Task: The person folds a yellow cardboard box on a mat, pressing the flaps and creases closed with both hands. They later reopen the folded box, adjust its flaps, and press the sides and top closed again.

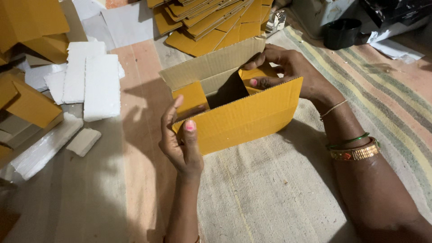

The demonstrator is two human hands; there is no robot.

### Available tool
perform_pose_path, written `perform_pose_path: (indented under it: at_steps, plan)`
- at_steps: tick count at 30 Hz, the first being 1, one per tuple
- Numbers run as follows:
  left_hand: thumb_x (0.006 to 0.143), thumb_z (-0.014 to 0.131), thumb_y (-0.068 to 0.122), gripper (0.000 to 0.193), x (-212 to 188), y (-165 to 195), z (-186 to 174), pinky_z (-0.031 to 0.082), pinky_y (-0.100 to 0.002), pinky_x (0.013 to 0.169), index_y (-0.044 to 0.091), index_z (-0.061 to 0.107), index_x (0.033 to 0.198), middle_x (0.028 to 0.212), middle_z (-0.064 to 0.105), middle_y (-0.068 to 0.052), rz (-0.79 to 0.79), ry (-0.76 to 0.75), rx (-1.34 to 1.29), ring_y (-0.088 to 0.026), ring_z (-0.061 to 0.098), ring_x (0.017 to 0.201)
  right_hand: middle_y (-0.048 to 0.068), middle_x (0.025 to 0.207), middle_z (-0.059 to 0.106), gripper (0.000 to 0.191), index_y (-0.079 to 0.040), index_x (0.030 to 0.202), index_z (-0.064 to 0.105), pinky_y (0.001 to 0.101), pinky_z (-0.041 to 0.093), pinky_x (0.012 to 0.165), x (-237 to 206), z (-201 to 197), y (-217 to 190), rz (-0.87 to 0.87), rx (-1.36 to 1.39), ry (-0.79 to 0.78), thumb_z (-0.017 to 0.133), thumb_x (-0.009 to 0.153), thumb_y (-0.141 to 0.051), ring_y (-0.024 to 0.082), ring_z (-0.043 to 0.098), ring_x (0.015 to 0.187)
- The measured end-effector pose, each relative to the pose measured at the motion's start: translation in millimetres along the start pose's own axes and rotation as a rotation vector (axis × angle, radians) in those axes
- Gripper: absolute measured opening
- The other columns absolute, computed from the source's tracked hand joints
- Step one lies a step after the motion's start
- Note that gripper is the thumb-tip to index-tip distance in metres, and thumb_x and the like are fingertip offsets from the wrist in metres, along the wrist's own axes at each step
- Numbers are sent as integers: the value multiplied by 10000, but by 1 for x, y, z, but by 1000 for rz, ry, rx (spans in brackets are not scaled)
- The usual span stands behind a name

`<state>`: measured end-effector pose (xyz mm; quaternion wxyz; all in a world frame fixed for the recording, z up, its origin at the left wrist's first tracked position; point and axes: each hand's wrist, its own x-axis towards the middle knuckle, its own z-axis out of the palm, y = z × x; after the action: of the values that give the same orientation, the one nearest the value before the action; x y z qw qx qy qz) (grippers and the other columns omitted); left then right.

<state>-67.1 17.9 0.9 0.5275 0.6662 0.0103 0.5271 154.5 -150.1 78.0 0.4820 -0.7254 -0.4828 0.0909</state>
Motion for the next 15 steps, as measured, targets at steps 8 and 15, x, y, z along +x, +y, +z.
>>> perform_pose_path:
  at_steps: [8, 15]
  plan:
    - [1080, 633, 211, 240, 5, -5, -2, 323, -171, 570, -3, 736, 1112, 757, 600, 63, -97, 118, 42, 27, 439, 642, 163, 1268, 748, 855, -58, 1133, 669, 546, 500, 1084, -7, -4, 15, 46, 180, -22, 236, 966, -776, 353, 690, 1270]
    - [1075, 640, 113, 271, 12, 3, 5, 411, -158, 671, -8, 618, 1316, 1008, 643, 18, -135, 143, 3, 18, 502, 779, 186, 1454, 607, 904, -56, 1281, 691, 581, 364, 1192, -11, -16, 9, -195, 220, -198, 369, 912, -816, 361, 470, 1467]
